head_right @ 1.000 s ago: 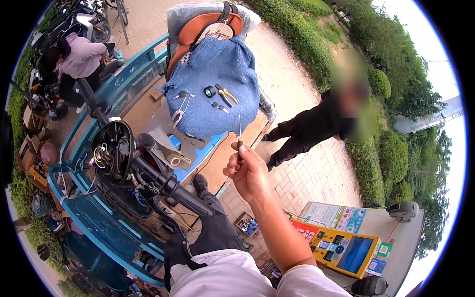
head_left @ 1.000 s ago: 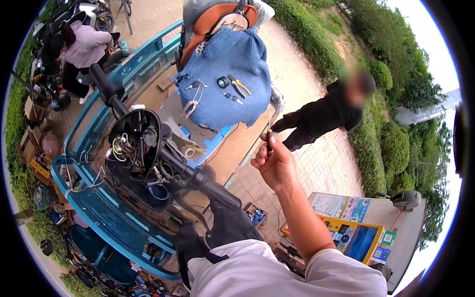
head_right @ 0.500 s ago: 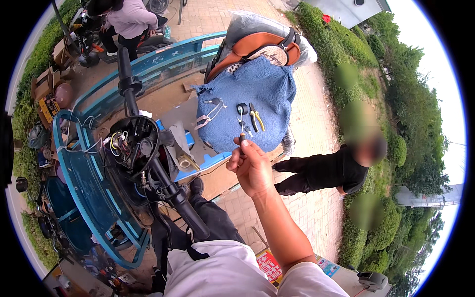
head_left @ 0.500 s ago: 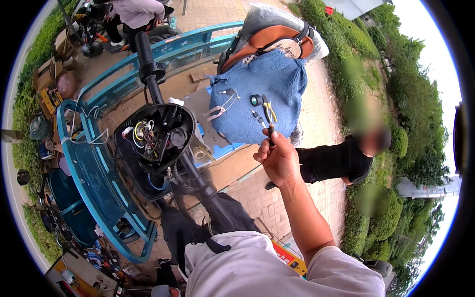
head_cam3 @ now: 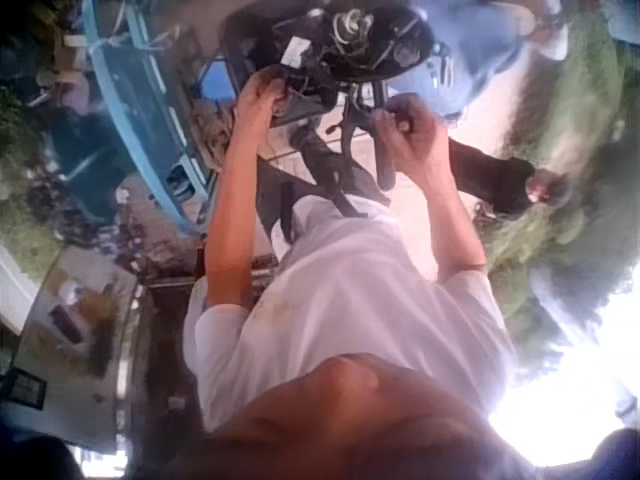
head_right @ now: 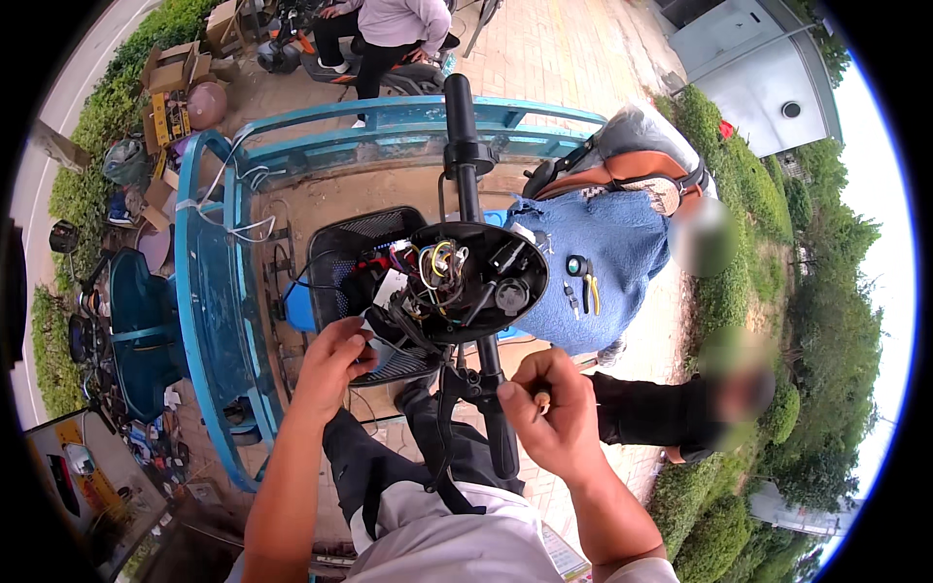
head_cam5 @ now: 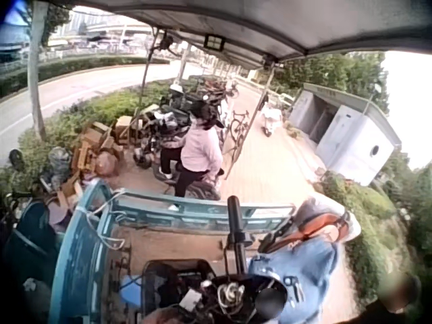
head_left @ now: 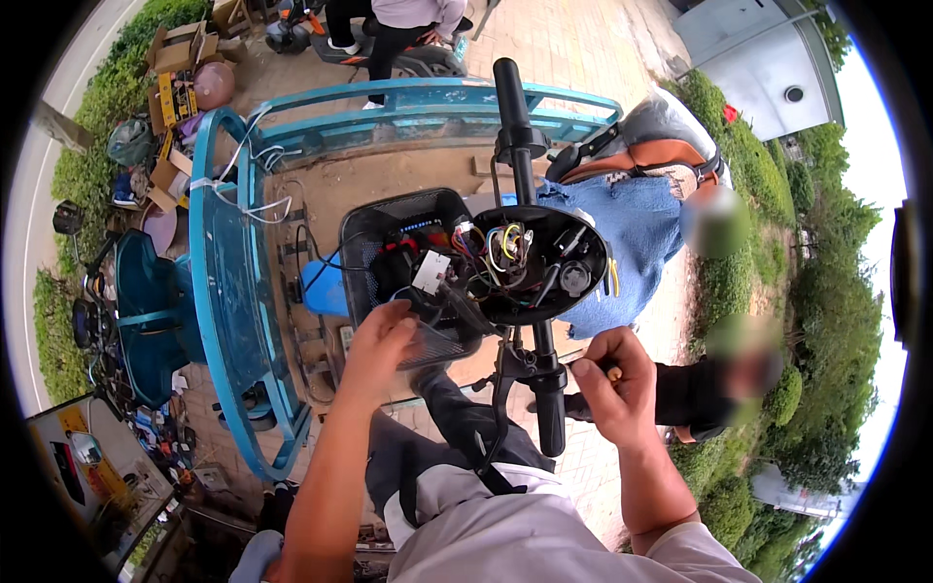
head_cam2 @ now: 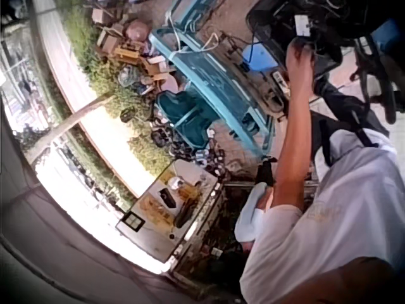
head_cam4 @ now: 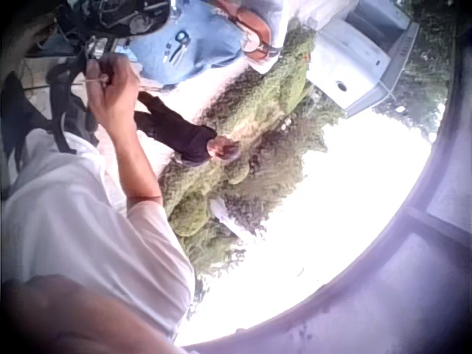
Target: The person repairs the handlebar control unit of a light-blue electric scooter. They remove the cover, adjust internal wires, and reassemble the unit using a screwdriver and pliers. The work is performed outdoors on a paved area with other scooters nearby.
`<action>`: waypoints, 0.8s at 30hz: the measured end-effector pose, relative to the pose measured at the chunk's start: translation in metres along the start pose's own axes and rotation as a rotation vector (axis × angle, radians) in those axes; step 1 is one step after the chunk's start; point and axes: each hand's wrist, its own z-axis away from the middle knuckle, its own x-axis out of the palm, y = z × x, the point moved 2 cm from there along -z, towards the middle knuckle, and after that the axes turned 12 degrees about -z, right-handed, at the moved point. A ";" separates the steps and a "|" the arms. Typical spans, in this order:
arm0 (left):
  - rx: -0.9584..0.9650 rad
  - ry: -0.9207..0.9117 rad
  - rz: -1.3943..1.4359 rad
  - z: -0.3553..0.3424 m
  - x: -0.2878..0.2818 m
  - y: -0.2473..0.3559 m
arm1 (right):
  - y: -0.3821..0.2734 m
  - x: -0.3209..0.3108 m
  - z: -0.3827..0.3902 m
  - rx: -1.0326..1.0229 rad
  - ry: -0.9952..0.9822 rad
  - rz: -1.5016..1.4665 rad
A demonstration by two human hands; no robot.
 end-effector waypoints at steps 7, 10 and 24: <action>0.182 0.214 -0.197 -0.083 -0.005 -0.015 | 0.004 0.064 -0.021 -0.263 -0.030 0.795; 0.211 0.160 -0.281 -0.096 0.001 0.000 | 0.004 0.073 -0.019 -0.220 -0.035 0.891; 0.662 -0.277 -0.516 -0.051 0.022 0.020 | 0.012 0.091 -0.024 -0.180 0.020 0.701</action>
